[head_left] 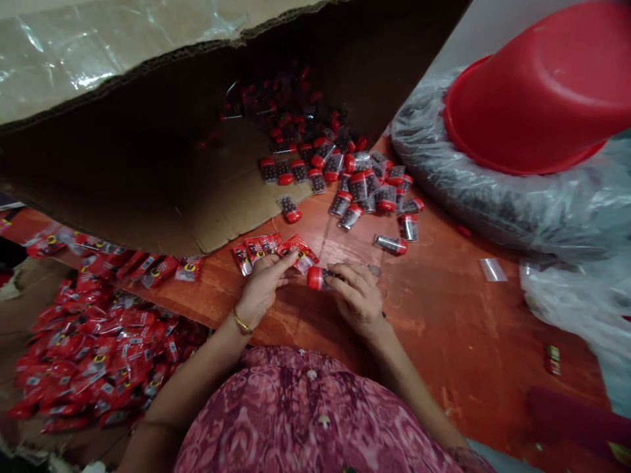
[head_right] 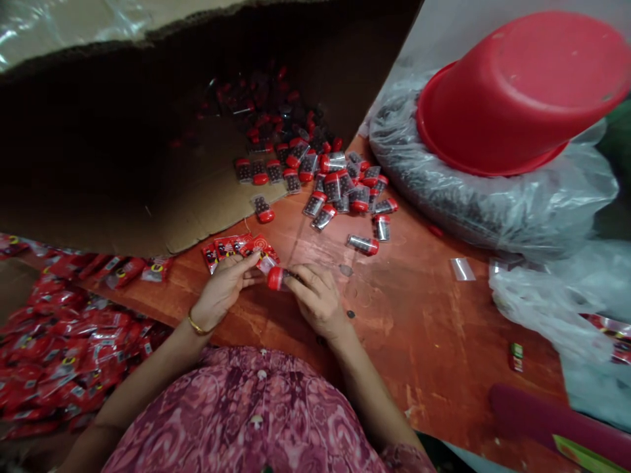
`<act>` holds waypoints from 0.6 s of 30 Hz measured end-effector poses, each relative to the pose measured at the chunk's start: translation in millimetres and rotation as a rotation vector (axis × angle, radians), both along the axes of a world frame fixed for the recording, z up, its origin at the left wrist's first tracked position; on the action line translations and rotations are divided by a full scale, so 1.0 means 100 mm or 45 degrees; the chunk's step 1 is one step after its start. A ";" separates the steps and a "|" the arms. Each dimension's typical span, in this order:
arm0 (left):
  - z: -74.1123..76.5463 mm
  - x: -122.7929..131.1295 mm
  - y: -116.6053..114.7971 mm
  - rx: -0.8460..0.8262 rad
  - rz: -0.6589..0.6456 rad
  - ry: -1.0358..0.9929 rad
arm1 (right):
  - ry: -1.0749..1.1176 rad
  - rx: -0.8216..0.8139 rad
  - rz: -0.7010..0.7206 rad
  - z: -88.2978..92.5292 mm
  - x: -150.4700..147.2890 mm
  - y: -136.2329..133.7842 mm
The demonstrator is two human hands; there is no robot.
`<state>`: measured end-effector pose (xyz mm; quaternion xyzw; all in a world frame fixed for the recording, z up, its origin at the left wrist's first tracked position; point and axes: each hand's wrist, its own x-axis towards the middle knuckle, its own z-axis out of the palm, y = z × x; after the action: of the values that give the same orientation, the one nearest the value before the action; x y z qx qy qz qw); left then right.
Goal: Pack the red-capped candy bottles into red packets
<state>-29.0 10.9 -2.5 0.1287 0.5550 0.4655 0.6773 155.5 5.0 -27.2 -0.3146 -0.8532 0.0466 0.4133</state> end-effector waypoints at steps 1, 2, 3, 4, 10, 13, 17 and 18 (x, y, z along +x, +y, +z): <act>-0.01 0.00 0.00 0.007 0.002 0.008 | 0.003 0.005 0.011 0.00 0.00 0.00; -0.01 0.00 0.01 0.013 0.005 0.016 | 0.007 0.008 0.022 0.00 -0.01 0.00; -0.02 0.00 0.01 0.016 0.007 0.020 | 0.013 0.013 0.031 0.00 -0.01 0.00; -0.03 0.00 0.01 0.018 0.008 0.020 | 0.020 0.018 0.039 0.00 -0.01 0.00; -0.04 -0.01 0.02 -0.006 0.008 -0.014 | 0.009 0.036 0.061 -0.03 0.00 0.00; -0.03 -0.01 0.01 -0.015 -0.021 -0.018 | 0.005 0.045 0.035 -0.04 0.00 0.01; 0.00 0.03 -0.01 0.081 0.000 0.013 | 0.036 0.070 -0.047 -0.04 -0.01 0.01; 0.01 0.04 -0.01 0.106 0.025 0.018 | 0.047 0.062 -0.043 -0.03 -0.01 0.01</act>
<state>-25.0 10.1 -1.1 0.1545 0.5413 0.4938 0.6628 154.2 5.9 -29.9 -0.3179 -0.8409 0.0247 0.4372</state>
